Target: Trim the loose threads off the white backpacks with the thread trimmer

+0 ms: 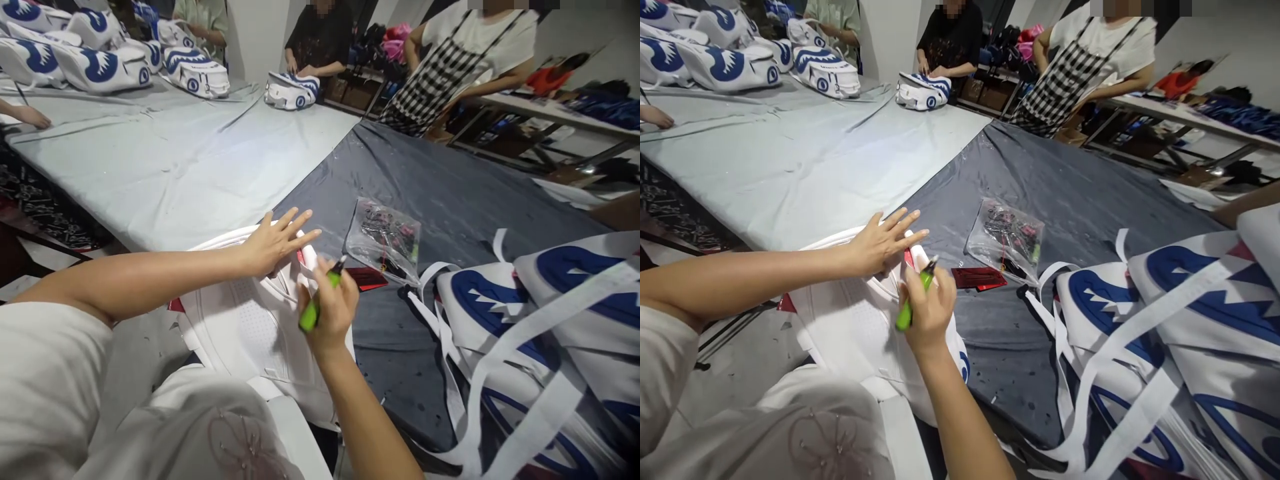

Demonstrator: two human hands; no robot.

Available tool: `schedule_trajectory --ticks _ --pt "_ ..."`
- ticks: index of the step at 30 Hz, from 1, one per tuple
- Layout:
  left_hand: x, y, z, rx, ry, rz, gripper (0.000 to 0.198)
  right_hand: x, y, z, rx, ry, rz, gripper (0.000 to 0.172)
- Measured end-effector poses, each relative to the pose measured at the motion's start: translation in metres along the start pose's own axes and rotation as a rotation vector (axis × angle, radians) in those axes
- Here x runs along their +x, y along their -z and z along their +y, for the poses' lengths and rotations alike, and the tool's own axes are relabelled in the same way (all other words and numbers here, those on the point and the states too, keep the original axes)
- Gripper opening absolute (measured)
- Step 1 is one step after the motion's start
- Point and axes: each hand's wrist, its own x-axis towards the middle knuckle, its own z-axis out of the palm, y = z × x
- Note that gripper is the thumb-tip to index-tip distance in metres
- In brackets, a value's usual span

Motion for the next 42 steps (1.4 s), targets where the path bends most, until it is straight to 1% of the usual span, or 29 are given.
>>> schedule_trajectory --ticks 1,3,5,7,8,10,12,13,14,16,18,20,25,28,31,36,38,42 --pt "-0.001 -0.001 0.001 -0.007 0.034 0.009 0.117 0.006 -0.004 0.001 -0.08 -0.087 -0.041 0.05" --pt "-0.001 -0.003 0.003 -0.042 0.099 -0.002 0.112 0.018 -0.015 0.0 -0.188 -0.216 -0.194 0.066" --pt "0.001 -0.004 0.005 -0.069 0.14 -0.028 0.108 0.026 -0.026 -0.004 -0.276 -0.254 -0.328 0.081" --pt "0.004 -0.004 0.006 -0.068 0.153 -0.031 0.107 0.03 -0.035 -0.007 -0.37 -0.259 -0.388 0.09" --pt "0.006 -0.003 0.006 -0.061 0.151 -0.031 0.106 0.031 -0.037 -0.007 -0.401 -0.259 -0.4 0.09" --pt "0.008 -0.001 0.005 -0.054 0.136 -0.058 0.108 0.03 -0.039 -0.008 -0.402 -0.272 -0.4 0.082" --pt "0.009 0.002 0.003 -0.052 0.105 -0.117 0.116 0.028 -0.038 -0.006 -0.345 -0.292 -0.38 0.075" --pt "0.008 0.003 0.002 -0.05 0.095 -0.14 0.119 0.027 -0.037 -0.005 -0.313 -0.298 -0.366 0.073" --pt "0.007 0.003 0.001 -0.049 0.101 -0.149 0.121 0.026 -0.037 -0.004 -0.289 -0.304 -0.352 0.074" --pt "0.005 0.003 0.001 -0.054 0.161 -0.131 0.121 0.024 -0.036 -0.002 -0.269 -0.318 -0.328 0.075" --pt "0.004 0.002 0.002 -0.077 0.237 -0.106 0.119 0.023 -0.036 -0.001 -0.263 -0.321 -0.322 0.075" --pt "0.003 0.002 0.003 -0.109 0.271 -0.106 0.118 0.023 -0.036 0.0 -0.251 -0.315 -0.325 0.076" --pt "0.004 0.005 0.003 -0.133 0.261 -0.149 0.104 0.023 -0.037 0.001 -0.235 -0.33 -0.335 0.076" --pt "0.005 0.005 0.001 -0.134 0.242 -0.145 0.099 0.023 -0.036 0.002 -0.238 -0.337 -0.355 0.077" --pt "0.005 0.004 0.0 -0.144 0.229 -0.138 0.101 0.024 -0.034 0.003 -0.237 -0.335 -0.374 0.079" --pt "0.004 0.0 0.001 -0.146 0.248 -0.124 0.105 0.023 -0.03 0.009 -0.205 -0.313 -0.408 0.081" --pt "0.005 -0.001 0.002 -0.122 0.223 -0.102 0.104 0.022 -0.029 0.011 -0.186 -0.297 -0.415 0.083" --pt "0.011 -0.004 0.005 -0.061 0.079 -0.052 0.11 0.021 -0.029 0.012 -0.196 -0.285 -0.412 0.083"
